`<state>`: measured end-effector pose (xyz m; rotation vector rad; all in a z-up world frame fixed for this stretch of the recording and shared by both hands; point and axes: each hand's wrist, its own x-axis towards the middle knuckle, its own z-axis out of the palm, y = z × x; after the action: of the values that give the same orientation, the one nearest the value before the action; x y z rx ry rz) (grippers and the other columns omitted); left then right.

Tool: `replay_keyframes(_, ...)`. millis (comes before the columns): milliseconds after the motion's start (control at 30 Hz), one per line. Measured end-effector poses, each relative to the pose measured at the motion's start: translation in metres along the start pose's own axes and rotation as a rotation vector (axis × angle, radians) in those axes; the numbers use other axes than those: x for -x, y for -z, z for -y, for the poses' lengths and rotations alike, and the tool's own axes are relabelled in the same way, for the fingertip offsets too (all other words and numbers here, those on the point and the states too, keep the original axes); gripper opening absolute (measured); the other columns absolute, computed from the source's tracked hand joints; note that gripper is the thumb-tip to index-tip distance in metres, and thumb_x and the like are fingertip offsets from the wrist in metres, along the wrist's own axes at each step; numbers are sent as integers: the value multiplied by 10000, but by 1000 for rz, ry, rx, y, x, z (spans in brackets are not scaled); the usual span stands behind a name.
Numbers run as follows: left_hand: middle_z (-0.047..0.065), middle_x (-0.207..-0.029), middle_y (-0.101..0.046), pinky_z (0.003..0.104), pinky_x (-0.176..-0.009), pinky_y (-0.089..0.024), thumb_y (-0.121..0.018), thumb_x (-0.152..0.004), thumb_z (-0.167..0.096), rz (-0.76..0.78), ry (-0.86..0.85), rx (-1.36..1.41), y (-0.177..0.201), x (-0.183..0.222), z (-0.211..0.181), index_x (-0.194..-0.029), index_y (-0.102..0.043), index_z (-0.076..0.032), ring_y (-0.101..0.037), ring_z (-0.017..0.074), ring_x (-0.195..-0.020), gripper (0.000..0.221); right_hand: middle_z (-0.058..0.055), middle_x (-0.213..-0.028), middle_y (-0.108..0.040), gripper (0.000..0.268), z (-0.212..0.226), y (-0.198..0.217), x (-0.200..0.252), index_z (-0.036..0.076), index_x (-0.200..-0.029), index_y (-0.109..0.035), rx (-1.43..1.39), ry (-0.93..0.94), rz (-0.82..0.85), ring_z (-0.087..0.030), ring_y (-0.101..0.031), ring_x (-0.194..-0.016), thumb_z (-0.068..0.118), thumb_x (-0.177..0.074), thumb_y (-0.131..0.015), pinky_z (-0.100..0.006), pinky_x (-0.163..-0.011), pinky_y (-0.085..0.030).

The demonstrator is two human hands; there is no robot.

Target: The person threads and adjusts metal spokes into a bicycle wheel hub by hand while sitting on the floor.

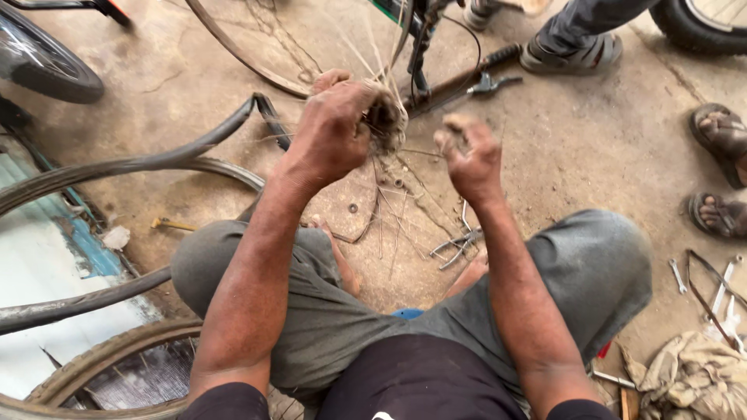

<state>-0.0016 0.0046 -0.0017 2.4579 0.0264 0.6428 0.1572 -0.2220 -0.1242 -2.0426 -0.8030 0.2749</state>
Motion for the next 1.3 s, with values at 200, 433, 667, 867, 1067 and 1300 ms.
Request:
replay_keyframes(200, 29, -998, -769, 570, -1206, -285, -669, -803, 112, 35, -110, -13, -22, 2, -5, -1003, -691, -133, -710, 222, -1106, 318, -194, -1477, -589, 868, 38, 2, 5, 65, -1540, -514, -410, 119, 382, -332, -561, -1362, 703, -961, -625, -510, -1120, -490)
replay_keyframes(433, 157, -1409, -624, 393, -1241, -389, -701, -902, 75, -288, 239, -13, -54, 21, 10, -1228, -656, -81, -542, 316, -1386, 364, -129, -1231, -722, 668, 66, -14, 20, 3, -1451, -597, -968, -51, 233, -205, -681, -1008, 295, -911, -861, -343, -835, -611)
replay_keyframes(667, 291, -1518, -428, 490, -1228, -302, -842, -786, -30, -610, 721, 141, -80, 37, -6, -1281, -571, 20, -367, 395, -1463, 566, -38, -936, -635, 406, 65, -28, 21, -4, -1379, -707, -946, -105, 126, -94, -546, -743, 216, -1041, -746, -241, -643, -480)
replay_keyframes(867, 213, -1167, -635, 452, -985, -494, -845, -779, -207, -618, 990, 202, -71, 39, 1, -1191, -592, 32, -611, 330, -1092, 539, -59, -1072, -765, 332, 81, -32, 25, 12, -1171, -668, -1244, -357, 45, -148, -763, -938, 269, -961, -646, -301, -801, -671)
replay_keyframes(1067, 87, -1022, -636, 363, -804, -524, -578, -1092, -407, -382, 736, 968, -103, 56, -4, -1175, -694, 6, -573, 159, -914, 437, -120, -1009, -737, 325, 62, -35, 26, 35, -1196, -690, -1302, -406, 167, -208, -709, -850, 295, -1027, -593, -335, -727, -644)
replay_keyframes(1300, 49, -940, -691, 252, -683, -591, -701, -986, -332, -213, 652, 1121, -104, 56, -13, -1129, -677, -20, -662, 100, -787, 345, -109, -1097, -766, 334, 45, -26, 17, 27, -1289, -702, -646, -279, 254, -157, -712, -941, 268, -1078, -605, -263, -870, -587)
